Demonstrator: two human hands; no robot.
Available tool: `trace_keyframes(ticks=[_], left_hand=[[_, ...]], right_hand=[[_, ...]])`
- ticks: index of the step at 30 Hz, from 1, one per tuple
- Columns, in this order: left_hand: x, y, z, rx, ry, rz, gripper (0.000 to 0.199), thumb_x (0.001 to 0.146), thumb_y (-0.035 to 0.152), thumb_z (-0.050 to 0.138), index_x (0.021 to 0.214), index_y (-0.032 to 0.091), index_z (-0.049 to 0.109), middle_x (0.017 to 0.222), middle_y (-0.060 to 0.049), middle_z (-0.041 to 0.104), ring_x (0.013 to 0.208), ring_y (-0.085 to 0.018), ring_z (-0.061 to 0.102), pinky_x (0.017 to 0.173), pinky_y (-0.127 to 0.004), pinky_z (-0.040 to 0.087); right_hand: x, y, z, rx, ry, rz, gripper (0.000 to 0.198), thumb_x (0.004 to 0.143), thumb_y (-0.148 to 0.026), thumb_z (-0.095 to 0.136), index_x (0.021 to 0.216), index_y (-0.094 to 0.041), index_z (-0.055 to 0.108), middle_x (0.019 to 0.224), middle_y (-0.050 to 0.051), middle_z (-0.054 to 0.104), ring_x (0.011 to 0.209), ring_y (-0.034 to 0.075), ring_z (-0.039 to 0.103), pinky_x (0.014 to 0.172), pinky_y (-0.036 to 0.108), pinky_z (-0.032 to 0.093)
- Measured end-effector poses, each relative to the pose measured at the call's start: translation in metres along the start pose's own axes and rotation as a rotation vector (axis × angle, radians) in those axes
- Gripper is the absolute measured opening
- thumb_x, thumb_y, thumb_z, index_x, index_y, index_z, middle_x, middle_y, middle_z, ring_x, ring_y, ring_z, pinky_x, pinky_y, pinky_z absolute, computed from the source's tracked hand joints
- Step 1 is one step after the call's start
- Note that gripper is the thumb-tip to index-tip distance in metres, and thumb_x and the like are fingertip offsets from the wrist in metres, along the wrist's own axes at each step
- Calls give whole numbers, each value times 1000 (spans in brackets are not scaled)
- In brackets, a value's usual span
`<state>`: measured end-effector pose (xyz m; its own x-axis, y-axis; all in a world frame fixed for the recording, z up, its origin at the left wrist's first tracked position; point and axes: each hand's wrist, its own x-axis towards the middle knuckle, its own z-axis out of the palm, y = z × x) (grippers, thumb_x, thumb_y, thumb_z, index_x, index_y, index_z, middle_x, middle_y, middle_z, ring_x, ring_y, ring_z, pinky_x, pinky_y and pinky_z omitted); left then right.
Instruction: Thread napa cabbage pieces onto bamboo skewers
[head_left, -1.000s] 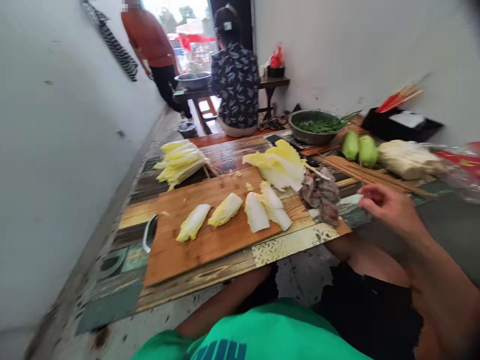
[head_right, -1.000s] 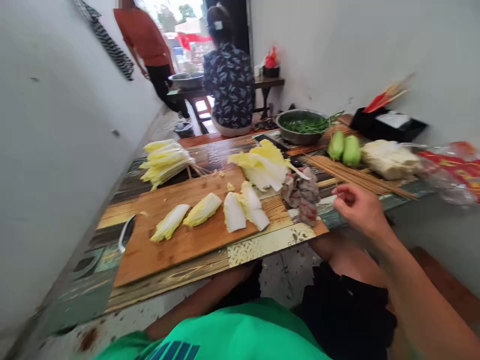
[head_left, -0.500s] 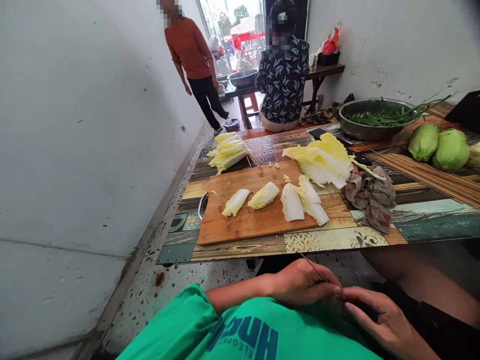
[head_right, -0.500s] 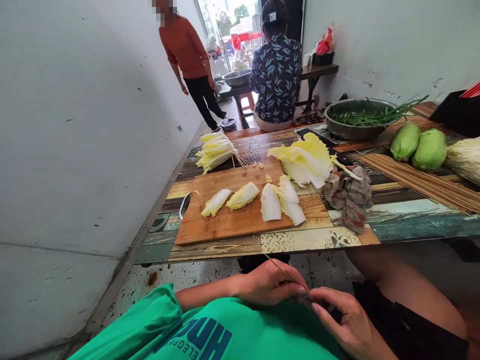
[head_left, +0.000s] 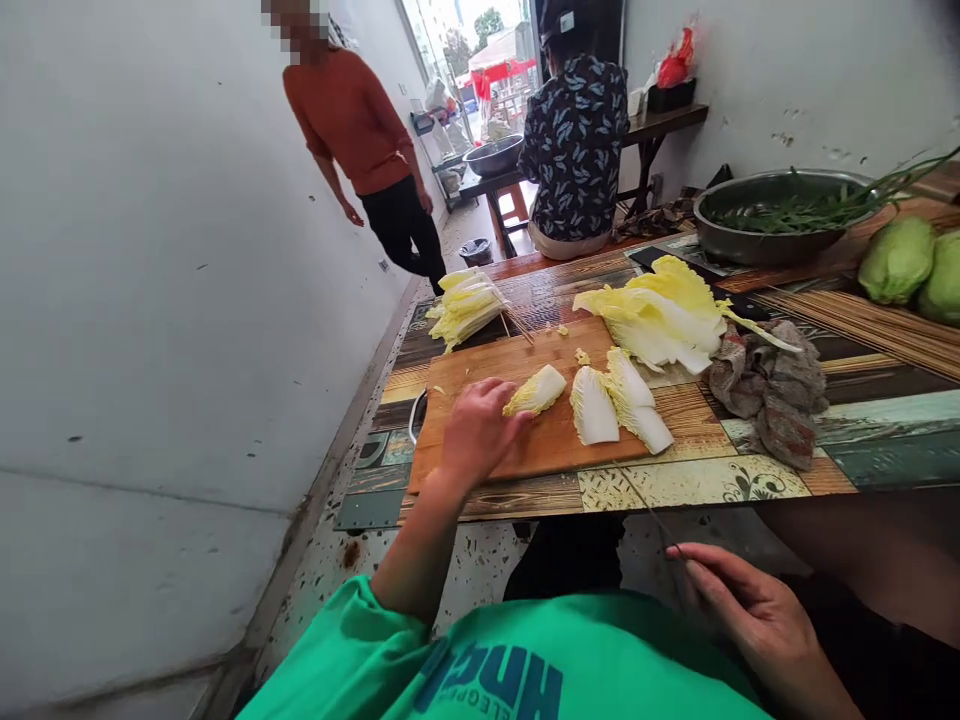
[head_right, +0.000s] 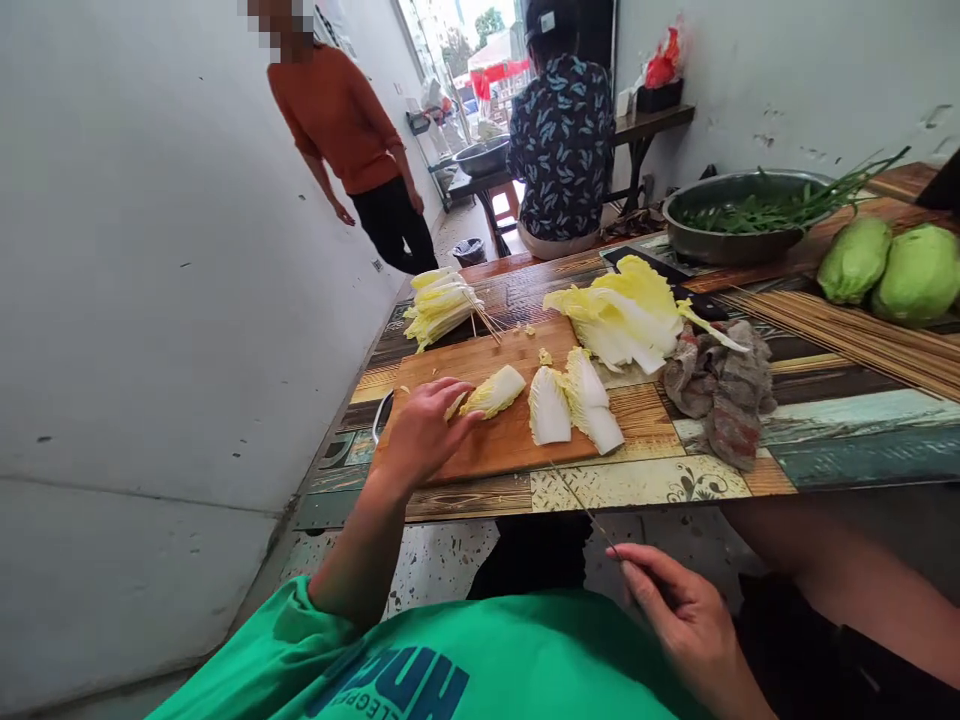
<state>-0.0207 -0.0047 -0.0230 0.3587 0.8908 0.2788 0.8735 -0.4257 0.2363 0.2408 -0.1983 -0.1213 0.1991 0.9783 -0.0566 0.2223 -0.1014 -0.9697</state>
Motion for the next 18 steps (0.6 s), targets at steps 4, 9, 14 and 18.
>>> trace_keyframes(ticks=[4, 9, 14, 18], left_hand=[[10, 6, 16, 148, -93, 30, 48, 88, 37, 67, 127, 10, 61, 129, -17, 66, 118, -30, 61, 104, -41, 47], [24, 16, 20, 226, -67, 76, 41, 90, 34, 63, 127, 17, 62, 128, -14, 67, 117, -28, 63, 101, -38, 48], [33, 9, 22, 168, -35, 25, 38, 89, 27, 57, 125, 14, 62, 122, -13, 71, 110, -26, 67, 97, -36, 51], [36, -1, 19, 58, 19, 29, 40, 85, 28, 60, 122, 15, 65, 122, -12, 72, 113, -26, 67, 101, -38, 50]], right_hand=[[-1, -11, 19, -2, 12, -67, 22, 81, -40, 66, 84, -25, 81, 71, 4, 77, 55, 18, 70, 50, 21, 57], [-5, -12, 31, 2, -70, -168, 25, 86, -36, 60, 87, -22, 81, 71, 4, 77, 56, 17, 70, 52, 22, 57], [-10, -6, 29, 5, -61, -179, 25, 86, -37, 60, 88, -23, 80, 75, 5, 78, 58, 18, 72, 54, 23, 58], [-13, -6, 25, -16, -32, -150, 27, 86, -39, 59, 87, -23, 80, 69, 4, 76, 55, 18, 70, 51, 24, 57]])
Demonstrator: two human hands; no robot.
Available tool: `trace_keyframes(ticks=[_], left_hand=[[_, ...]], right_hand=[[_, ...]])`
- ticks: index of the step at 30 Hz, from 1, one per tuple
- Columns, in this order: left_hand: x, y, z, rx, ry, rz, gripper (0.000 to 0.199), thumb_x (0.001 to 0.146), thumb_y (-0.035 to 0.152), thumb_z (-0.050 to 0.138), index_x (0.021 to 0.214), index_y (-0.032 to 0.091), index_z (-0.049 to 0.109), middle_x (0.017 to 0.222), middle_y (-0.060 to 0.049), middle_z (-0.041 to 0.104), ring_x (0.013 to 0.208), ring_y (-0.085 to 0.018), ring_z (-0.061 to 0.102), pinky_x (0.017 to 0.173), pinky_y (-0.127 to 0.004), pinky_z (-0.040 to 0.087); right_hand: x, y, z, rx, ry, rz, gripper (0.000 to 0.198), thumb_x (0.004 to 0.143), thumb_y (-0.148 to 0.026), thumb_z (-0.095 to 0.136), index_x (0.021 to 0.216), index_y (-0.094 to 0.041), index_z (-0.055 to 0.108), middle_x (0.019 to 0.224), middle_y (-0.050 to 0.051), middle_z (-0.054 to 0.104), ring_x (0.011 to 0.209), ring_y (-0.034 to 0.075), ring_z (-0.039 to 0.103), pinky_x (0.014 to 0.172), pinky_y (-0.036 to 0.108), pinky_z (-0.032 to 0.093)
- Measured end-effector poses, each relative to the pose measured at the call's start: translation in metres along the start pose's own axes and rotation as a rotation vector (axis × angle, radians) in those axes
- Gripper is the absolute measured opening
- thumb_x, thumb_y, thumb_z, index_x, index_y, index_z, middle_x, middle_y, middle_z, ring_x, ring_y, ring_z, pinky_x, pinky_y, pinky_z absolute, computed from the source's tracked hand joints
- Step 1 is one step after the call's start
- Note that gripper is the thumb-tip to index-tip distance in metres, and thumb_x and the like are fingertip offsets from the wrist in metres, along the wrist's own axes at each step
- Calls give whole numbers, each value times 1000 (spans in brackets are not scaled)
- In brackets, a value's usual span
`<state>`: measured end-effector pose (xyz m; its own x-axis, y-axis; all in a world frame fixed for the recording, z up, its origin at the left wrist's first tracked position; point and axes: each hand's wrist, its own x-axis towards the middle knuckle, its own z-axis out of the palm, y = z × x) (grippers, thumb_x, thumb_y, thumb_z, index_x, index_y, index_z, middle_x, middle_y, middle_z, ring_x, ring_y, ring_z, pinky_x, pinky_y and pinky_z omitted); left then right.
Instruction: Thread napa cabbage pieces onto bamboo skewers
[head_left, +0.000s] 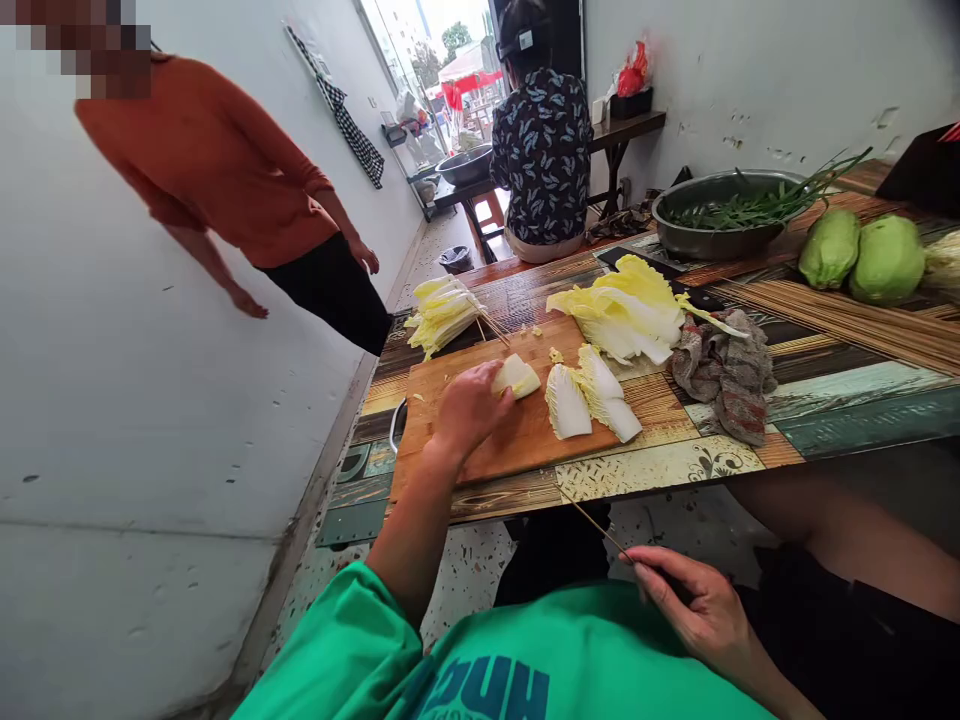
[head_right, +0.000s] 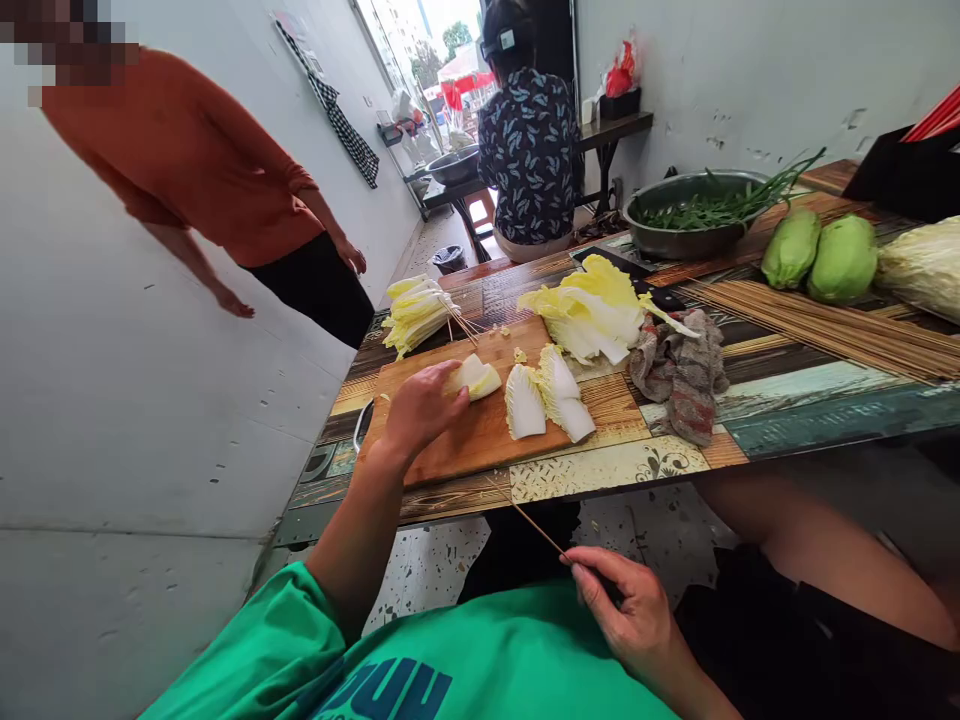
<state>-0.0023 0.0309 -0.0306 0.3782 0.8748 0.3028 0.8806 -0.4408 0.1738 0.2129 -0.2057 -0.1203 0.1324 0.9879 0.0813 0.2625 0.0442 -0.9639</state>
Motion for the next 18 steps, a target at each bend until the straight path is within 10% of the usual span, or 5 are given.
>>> trace_keyframes(ticks=[8, 13, 18], left_hand=[[-1, -6, -36, -728, 345, -184, 44, 78, 36, 67, 116, 14, 70, 110, -9, 75, 95, -20, 70, 88, -33, 55], [-29, 27, -36, -1489, -81, -428, 57, 63, 30, 83, 117, 19, 69, 109, -7, 74, 84, -15, 68, 75, -25, 53], [-69, 65, -14, -1779, -459, -669, 53, 53, 18, 91, 102, 16, 72, 101, -4, 74, 83, -13, 67, 76, -23, 50]], right_hand=[[-2, 1, -3, 19, 45, 8, 26, 87, -40, 61, 88, -21, 79, 59, 1, 70, 49, 15, 66, 46, 20, 54], [2, -2, -9, -18, 92, -117, 28, 93, -29, 56, 114, -25, 73, 62, -3, 67, 51, 12, 65, 51, 20, 54], [9, -19, -25, -234, 165, -318, 32, 92, -17, 57, 115, -32, 72, 96, 2, 76, 83, 17, 73, 75, 26, 59]])
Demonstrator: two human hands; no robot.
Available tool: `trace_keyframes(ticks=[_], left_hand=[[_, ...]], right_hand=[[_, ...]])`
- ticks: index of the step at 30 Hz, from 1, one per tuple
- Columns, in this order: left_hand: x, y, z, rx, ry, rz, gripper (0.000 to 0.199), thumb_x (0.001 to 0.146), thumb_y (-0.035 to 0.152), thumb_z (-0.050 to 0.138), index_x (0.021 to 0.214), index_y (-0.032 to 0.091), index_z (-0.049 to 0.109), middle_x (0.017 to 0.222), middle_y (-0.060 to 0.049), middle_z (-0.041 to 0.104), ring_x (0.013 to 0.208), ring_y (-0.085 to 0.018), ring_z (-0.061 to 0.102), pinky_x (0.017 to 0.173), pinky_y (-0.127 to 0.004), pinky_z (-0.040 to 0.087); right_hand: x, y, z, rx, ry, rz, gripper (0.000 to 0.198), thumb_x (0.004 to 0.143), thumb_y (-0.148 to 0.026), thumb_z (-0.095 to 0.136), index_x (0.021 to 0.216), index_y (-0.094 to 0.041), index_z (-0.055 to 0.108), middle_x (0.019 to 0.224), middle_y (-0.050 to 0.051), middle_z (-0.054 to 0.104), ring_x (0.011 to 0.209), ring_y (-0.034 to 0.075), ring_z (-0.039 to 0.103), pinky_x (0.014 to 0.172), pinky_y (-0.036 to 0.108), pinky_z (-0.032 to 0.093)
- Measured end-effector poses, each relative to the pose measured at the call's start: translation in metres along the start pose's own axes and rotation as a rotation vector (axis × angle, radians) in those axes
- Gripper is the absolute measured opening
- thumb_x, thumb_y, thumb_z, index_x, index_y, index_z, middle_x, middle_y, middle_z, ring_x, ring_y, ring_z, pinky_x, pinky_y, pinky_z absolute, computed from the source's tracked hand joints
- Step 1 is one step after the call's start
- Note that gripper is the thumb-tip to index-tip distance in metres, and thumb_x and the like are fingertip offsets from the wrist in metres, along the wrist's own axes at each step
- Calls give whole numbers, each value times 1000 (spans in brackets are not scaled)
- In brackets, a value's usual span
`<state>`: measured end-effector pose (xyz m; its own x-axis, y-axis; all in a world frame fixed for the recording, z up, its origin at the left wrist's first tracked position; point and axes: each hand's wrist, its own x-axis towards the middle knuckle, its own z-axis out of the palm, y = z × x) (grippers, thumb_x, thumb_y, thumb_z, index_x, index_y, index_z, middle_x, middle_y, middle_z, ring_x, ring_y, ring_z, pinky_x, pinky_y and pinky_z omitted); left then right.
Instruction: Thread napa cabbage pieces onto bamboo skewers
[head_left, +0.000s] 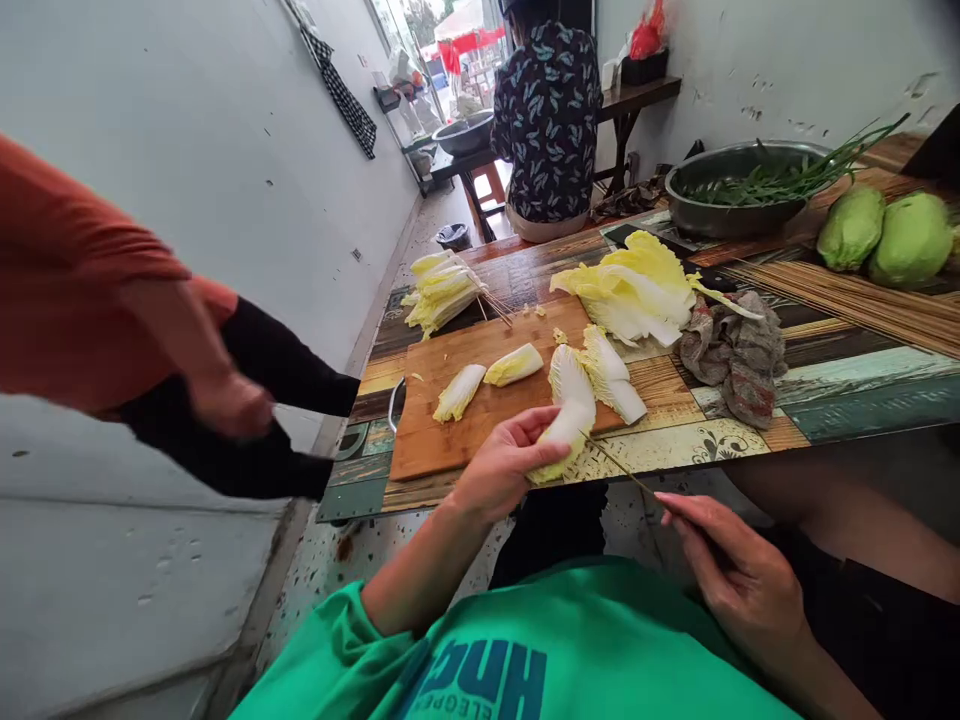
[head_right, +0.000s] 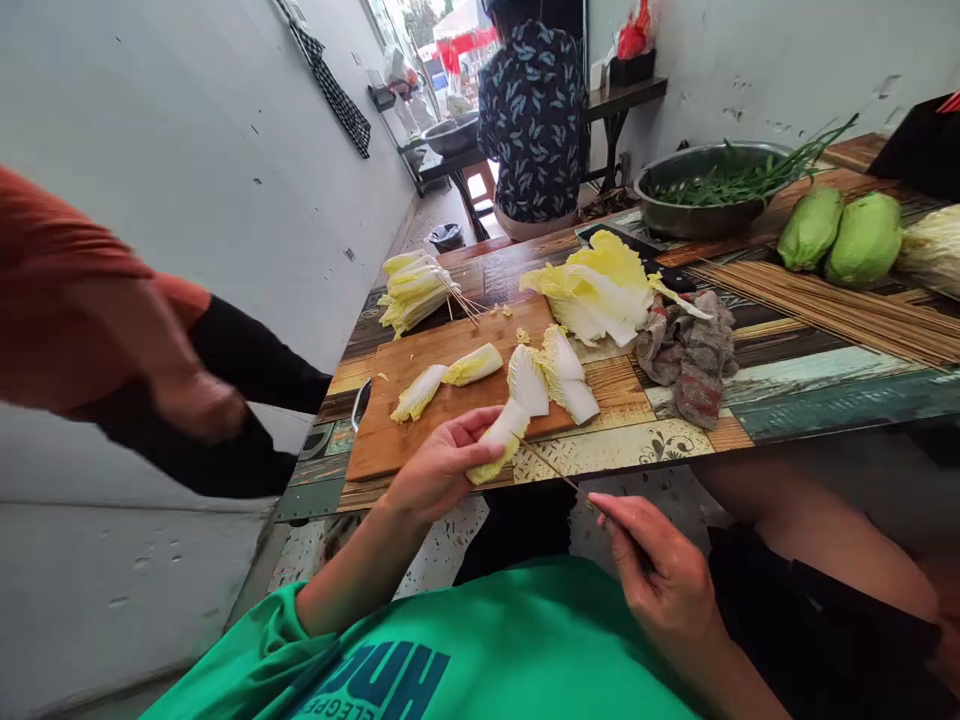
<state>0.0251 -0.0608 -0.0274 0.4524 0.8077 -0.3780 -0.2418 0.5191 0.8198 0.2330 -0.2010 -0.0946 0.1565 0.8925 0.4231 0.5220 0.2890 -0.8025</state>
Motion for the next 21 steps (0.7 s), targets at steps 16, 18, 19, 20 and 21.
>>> trace_keyframes(ticks=[16, 18, 19, 20, 21], left_hand=[[-25, -46, 14, -118, -84, -120, 44, 62, 37, 90, 93, 15, 67, 84, -3, 73, 73, -16, 69, 68, -27, 54], [-25, -46, 13, -124, -96, -164, 45, 63, 36, 90, 96, 14, 69, 87, -4, 73, 73, -15, 69, 63, -23, 52], [-25, -46, 12, -130, -95, -185, 46, 64, 37, 89, 98, 14, 70, 89, -5, 73, 72, -14, 68, 61, -22, 51], [-25, -45, 11, -137, -88, -202, 45, 65, 38, 88, 98, 13, 71, 90, -6, 73, 71, -13, 67, 59, -21, 49], [-26, -44, 11, -146, -76, -216, 45, 66, 39, 87, 97, 12, 71, 91, -7, 72, 70, -13, 66, 57, -20, 48]], right_hand=[[12, -30, -3, -288, -233, -172, 48, 97, -11, 46, 142, -24, 56, 104, 7, 75, 88, 17, 73, 74, 24, 58], [12, -33, -6, -376, -223, -179, 46, 98, -12, 45, 141, -24, 57, 83, 3, 74, 67, 14, 69, 60, 22, 54], [11, -35, -9, -436, -214, -183, 48, 98, -12, 46, 142, -24, 56, 75, 2, 72, 59, 12, 66, 56, 21, 51], [9, -37, -14, -488, -206, -192, 50, 98, -11, 47, 145, -25, 53, 73, 1, 71, 56, 12, 64, 54, 21, 50], [7, -38, -19, -521, -206, -204, 53, 97, -11, 48, 149, -25, 49, 77, 1, 73, 59, 13, 66, 57, 21, 51]])
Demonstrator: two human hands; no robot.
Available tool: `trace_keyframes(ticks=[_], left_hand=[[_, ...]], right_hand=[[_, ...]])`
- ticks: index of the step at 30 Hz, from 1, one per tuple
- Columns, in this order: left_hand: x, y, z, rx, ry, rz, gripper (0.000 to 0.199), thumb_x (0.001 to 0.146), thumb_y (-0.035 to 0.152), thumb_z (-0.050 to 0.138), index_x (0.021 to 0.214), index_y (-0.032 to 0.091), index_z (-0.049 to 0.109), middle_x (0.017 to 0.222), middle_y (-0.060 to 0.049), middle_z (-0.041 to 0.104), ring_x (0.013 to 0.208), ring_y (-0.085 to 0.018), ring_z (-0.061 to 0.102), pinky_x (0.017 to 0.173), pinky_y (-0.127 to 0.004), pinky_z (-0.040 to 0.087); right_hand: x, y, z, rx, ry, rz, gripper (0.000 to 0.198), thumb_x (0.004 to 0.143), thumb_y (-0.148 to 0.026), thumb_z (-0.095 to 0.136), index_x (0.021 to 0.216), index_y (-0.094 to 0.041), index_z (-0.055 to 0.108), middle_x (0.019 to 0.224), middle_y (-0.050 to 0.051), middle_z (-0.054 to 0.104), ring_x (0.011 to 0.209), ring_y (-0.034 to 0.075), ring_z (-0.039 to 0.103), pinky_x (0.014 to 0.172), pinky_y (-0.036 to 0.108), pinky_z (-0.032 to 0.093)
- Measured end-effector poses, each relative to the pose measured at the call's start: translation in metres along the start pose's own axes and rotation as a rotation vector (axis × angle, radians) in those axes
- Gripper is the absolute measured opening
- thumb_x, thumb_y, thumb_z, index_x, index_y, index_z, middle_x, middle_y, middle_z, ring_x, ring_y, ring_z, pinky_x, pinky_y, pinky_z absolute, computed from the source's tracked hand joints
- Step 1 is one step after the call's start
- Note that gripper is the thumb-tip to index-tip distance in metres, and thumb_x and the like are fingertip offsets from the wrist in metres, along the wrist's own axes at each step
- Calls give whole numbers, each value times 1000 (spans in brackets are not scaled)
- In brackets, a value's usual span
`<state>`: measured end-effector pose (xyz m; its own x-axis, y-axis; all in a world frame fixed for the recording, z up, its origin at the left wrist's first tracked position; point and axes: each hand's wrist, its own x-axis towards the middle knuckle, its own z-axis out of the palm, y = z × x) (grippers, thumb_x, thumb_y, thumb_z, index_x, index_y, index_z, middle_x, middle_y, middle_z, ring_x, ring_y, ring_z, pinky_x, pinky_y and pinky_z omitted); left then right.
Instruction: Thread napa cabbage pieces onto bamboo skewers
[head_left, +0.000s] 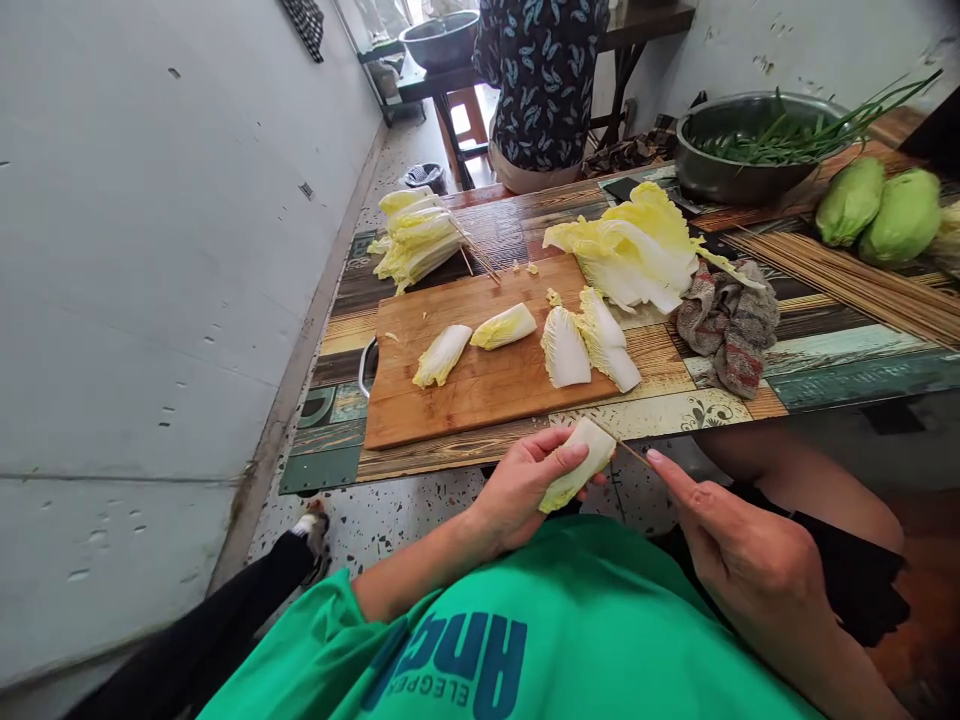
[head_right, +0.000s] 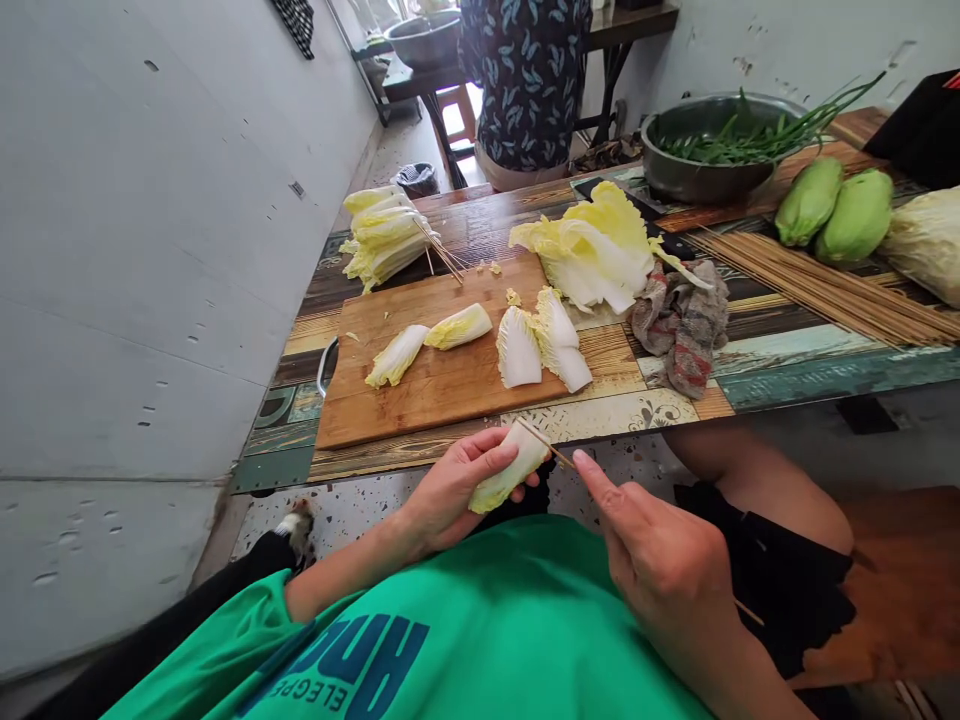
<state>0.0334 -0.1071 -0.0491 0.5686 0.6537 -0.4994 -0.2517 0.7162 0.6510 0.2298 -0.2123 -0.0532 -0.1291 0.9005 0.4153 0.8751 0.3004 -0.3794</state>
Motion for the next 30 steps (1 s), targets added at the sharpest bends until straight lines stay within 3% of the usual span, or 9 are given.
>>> trace_keyframes(ticks=[4, 12, 30], left_hand=[[-1, 4, 1, -72, 49, -30, 44, 63, 39, 89, 90, 10, 71, 85, -6, 69, 65, -11, 64, 52, -19, 45], [-5, 7, 2, -150, 53, -84, 41, 59, 32, 90, 86, 9, 70, 78, -4, 66, 63, -11, 62, 50, -18, 45], [-4, 8, 4, -102, 83, -95, 44, 53, 37, 94, 78, 8, 72, 69, -5, 67, 60, -10, 60, 54, -19, 46]], right_hand=[[-12, 0, -15, -23, -36, -26, 63, 97, -6, 46, 154, -32, 39, 108, 4, 73, 88, 15, 72, 72, 21, 54], [-15, -8, -23, -149, -77, 13, 56, 102, -14, 44, 155, -32, 37, 78, -4, 66, 54, 7, 61, 47, 19, 41], [-12, -7, -26, -163, -85, -20, 53, 102, -16, 41, 153, -29, 40, 73, -5, 62, 51, 8, 59, 45, 20, 39]])
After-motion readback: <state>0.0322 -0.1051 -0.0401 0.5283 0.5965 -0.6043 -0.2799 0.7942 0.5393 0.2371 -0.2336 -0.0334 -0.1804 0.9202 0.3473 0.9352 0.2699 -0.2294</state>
